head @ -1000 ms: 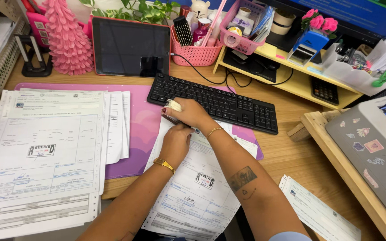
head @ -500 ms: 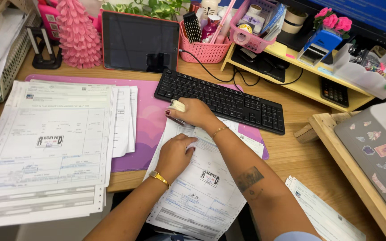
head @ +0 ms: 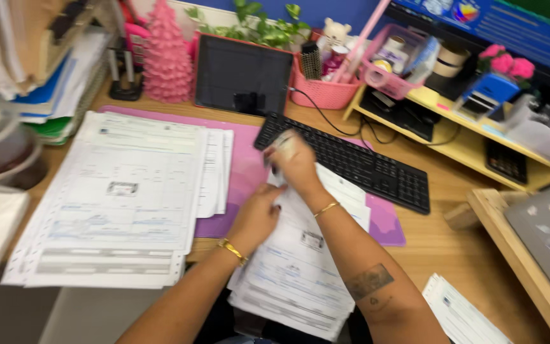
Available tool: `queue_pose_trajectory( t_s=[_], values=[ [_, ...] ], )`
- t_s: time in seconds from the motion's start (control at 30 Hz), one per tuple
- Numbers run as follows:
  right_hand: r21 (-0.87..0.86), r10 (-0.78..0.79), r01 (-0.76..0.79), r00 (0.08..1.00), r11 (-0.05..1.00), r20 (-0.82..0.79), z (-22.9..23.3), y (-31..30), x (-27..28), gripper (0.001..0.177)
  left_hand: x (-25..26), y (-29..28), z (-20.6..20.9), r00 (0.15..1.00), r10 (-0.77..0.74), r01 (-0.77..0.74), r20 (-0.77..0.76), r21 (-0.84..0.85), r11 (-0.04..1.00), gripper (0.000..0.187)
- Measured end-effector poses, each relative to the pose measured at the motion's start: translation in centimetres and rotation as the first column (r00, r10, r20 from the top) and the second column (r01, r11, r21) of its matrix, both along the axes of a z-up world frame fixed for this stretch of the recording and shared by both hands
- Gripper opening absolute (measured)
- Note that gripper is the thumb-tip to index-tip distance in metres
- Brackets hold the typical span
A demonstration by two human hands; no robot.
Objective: The person organizes and aligns paper documents and receipts on a desk, staples them together using a stapler, and feeds continuous paper into a printer.
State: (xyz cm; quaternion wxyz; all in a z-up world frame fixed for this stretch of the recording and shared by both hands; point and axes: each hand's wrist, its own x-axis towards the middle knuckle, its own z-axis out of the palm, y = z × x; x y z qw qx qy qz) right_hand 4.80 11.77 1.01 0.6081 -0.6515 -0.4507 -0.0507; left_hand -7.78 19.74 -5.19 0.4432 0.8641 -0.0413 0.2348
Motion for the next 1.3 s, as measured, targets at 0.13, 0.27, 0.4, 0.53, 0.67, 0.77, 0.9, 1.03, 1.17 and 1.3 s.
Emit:
queue_pose_trajectory(
  t_s=[0.13, 0.27, 0.4, 0.53, 0.67, 0.77, 0.9, 1.03, 1.17, 1.3],
  values=[
    [0.53, 0.372, -0.081, 0.801, 0.844, -0.47, 4.6, 4.0, -1.5, 0.04, -2.5, 12.3, 1.8, 0.993, 0.089, -0.077, 0.081, -0.14, 0.987, 0.049],
    [0.507, 0.574, -0.282, 0.521, 0.815, -0.632, 4.2, 9.4, -5.1, 0.048, -7.1, 27.5, 5.4, 0.963, 0.261, -0.266, 0.069, 0.079, 0.961, 0.048],
    [0.267, 0.381, -0.354, 0.305, 0.896, -0.873, -1.7, 15.0, -7.6, 0.05, -8.2, 35.5, 1.4, 0.947, 0.307, -0.31, 0.094, 0.515, 0.799, 0.051],
    [0.115, 0.229, -0.345, 0.31, 0.932, -0.923, -6.2, 17.4, -9.4, 0.032, -7.7, 33.7, -5.1, 0.917, 0.384, -0.256, -0.104, 0.587, 0.768, 0.051],
    [0.195, 0.283, -0.248, 0.398, 0.949, -0.873, -7.6, 18.1, -9.6, 0.029, -6.7, 30.0, -4.8, 0.829, 0.547, -0.453, 0.118, 0.715, 0.532, 0.042],
    [0.205, 0.286, -0.236, 0.388, 0.95, -0.876, -7.6, 17.1, -9.4, 0.031, -3.9, 26.8, -1.5, 0.798, 0.603, -0.359, -0.016, 0.791, 0.495, 0.027],
    [0.255, 0.322, -0.224, 0.354, 0.941, -0.878, -6.4, 10.6, -6.6, 0.031, 2.4, 19.1, 0.3, 0.95, 0.3, -0.187, -0.09, 0.606, 0.773, 0.047],
    [0.087, 0.113, -0.077, 0.485, 0.993, -0.867, -4.2, -2.7, -2.5, 0.03, 9.1, 10.3, -2.8, 0.997, 0.053, -0.045, -0.048, 0.159, 0.986, 0.039],
    [-0.154, -0.198, 0.134, 0.443, 0.979, -0.874, -3.2, -11.9, -1.7, 0.029, 11.0, 4.4, -3.5, 0.999, 0.023, -0.031, 0.042, 0.197, 0.98, 0.047],
    [-0.139, -0.216, 0.281, 0.262, 0.949, -0.941, -4.6, -14.5, -1.7, 0.03, 10.9, 1.4, -2.9, 0.952, 0.107, -0.199, 0.288, 0.311, 0.929, 0.054]
  ],
)
